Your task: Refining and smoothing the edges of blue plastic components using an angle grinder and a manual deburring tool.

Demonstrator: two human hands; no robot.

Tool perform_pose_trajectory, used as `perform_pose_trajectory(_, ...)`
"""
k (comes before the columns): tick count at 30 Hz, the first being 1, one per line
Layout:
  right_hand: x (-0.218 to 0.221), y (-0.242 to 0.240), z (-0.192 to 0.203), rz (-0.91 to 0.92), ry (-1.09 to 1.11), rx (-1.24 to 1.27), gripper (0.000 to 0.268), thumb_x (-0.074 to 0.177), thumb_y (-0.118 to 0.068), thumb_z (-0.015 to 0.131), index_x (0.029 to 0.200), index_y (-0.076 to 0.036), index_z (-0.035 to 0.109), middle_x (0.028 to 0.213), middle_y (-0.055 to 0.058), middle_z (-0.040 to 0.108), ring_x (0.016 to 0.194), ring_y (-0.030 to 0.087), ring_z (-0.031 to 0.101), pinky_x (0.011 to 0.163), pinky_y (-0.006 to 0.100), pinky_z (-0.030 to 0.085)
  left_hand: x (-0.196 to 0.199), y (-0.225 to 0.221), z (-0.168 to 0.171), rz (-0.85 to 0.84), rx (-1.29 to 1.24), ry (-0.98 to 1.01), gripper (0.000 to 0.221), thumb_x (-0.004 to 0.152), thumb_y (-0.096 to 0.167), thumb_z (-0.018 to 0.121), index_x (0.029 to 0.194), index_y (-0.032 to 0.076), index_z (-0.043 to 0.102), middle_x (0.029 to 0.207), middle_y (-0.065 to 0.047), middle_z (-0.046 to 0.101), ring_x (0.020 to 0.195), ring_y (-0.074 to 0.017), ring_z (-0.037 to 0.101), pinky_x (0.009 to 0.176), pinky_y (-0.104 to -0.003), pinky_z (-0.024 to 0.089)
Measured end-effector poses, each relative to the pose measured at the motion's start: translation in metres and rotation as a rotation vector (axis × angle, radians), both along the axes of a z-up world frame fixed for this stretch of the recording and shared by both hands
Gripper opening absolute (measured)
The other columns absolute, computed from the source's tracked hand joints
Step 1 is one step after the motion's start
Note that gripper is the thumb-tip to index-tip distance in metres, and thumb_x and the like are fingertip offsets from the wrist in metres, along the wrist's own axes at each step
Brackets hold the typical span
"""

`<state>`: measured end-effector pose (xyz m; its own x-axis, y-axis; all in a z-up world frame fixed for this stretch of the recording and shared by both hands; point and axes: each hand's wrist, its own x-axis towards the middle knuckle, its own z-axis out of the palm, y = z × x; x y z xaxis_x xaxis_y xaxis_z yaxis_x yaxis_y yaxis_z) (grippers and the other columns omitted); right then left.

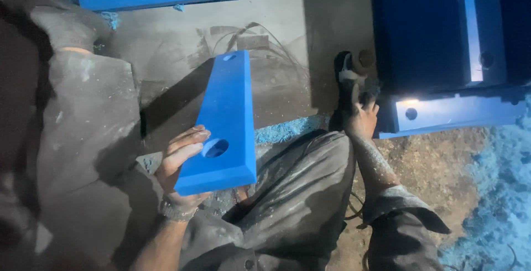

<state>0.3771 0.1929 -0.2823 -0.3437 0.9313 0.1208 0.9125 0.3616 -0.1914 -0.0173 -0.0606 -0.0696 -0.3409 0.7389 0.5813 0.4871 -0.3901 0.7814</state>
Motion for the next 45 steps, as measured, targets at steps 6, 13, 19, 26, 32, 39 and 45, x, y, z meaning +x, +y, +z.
perform_pose_trajectory(6, 0.023, 0.008, -0.034, 0.024, -0.205, -0.033, 0.058, 0.084, -0.024, 0.074, 0.141, -0.024, 0.063, 0.151, 0.025, 0.045, 0.12, 0.045, 0.049, 0.081, 0.053, 0.053, 0.002, -0.008, -0.011, -0.006, -0.014, -0.019, 0.05, 0.099, 0.042, 0.072, 0.127, 0.005, 0.053, 0.13, -0.018, 0.066, 0.127, -0.0347, 0.066, 0.111, -0.048, 0.055)
perform_pose_trajectory(13, -0.024, -0.006, 0.016, -0.044, -0.161, -0.189, 0.068, 0.086, -0.03, 0.072, 0.151, -0.023, 0.058, 0.14, 0.025, 0.046, 0.124, 0.046, 0.046, 0.09, 0.058, 0.048, 0.002, -0.009, -0.004, 0.017, 0.009, 0.028, 0.04, 0.103, 0.032, 0.068, 0.127, 0.005, 0.051, 0.129, -0.019, 0.065, 0.127, -0.0343, 0.066, 0.116, -0.05, 0.055)
perform_pose_trajectory(19, -0.09, -0.054, -0.017, 0.393, -0.079, -0.163, 0.064, 0.083, -0.029, 0.077, 0.144, -0.014, 0.061, 0.149, 0.024, 0.051, 0.139, 0.042, 0.047, 0.112, 0.051, 0.043, -0.014, -0.012, -0.013, 0.139, 0.105, -0.161, 0.036, 0.103, 0.029, 0.065, 0.127, 0.004, 0.055, 0.129, -0.013, 0.067, 0.117, -0.0275, 0.068, 0.11, -0.043, 0.057)
perform_pose_trajectory(26, -0.226, -0.176, 0.004, 0.696, -0.297, -0.635, 0.048, 0.097, -0.033, 0.062, 0.142, -0.015, 0.058, 0.155, 0.015, 0.042, 0.143, 0.036, 0.041, 0.111, 0.05, 0.041, -0.072, -0.022, -0.042, 0.501, 0.049, -1.021, 0.038, 0.094, 0.023, 0.076, 0.122, 0.008, 0.054, 0.131, -0.016, 0.059, 0.122, -0.0374, 0.064, 0.085, -0.065, 0.062)
perform_pose_trajectory(32, -0.234, -0.198, -0.018, 0.77, -0.317, -0.441, 0.06, 0.086, -0.037, 0.066, 0.138, -0.01, 0.053, 0.141, 0.015, 0.048, 0.133, 0.033, 0.043, 0.105, 0.05, 0.037, -0.055, -0.024, -0.09, 0.569, -0.274, -1.427, 0.057, 0.095, 0.039, 0.063, 0.143, 0.012, 0.046, 0.143, -0.014, 0.054, 0.132, -0.0367, 0.056, 0.085, -0.061, 0.06)
perform_pose_trajectory(39, -0.216, -0.199, 0.026, 0.761, -0.413, -0.654, 0.065, 0.089, -0.043, 0.065, 0.141, -0.007, 0.049, 0.141, 0.015, 0.046, 0.135, 0.034, 0.041, 0.108, 0.05, 0.035, -0.035, -0.012, -0.211, 0.379, -0.521, -1.634, 0.06, 0.1, 0.042, 0.056, 0.149, 0.01, 0.045, 0.149, -0.011, 0.052, 0.135, -0.031, 0.054, 0.095, -0.05, 0.063)
perform_pose_trajectory(45, -0.18, -0.192, 0.022, 0.649, -0.264, -0.733, 0.06, 0.095, -0.044, 0.061, 0.138, -0.004, 0.049, 0.127, 0.026, 0.062, 0.108, 0.044, 0.064, 0.091, 0.052, 0.051, -0.026, -0.019, -0.255, 0.207, -1.126, -1.353, 0.048, 0.096, 0.047, 0.064, 0.116, 0.005, 0.072, 0.115, -0.016, 0.078, 0.101, -0.0287, 0.075, 0.086, -0.045, 0.059)
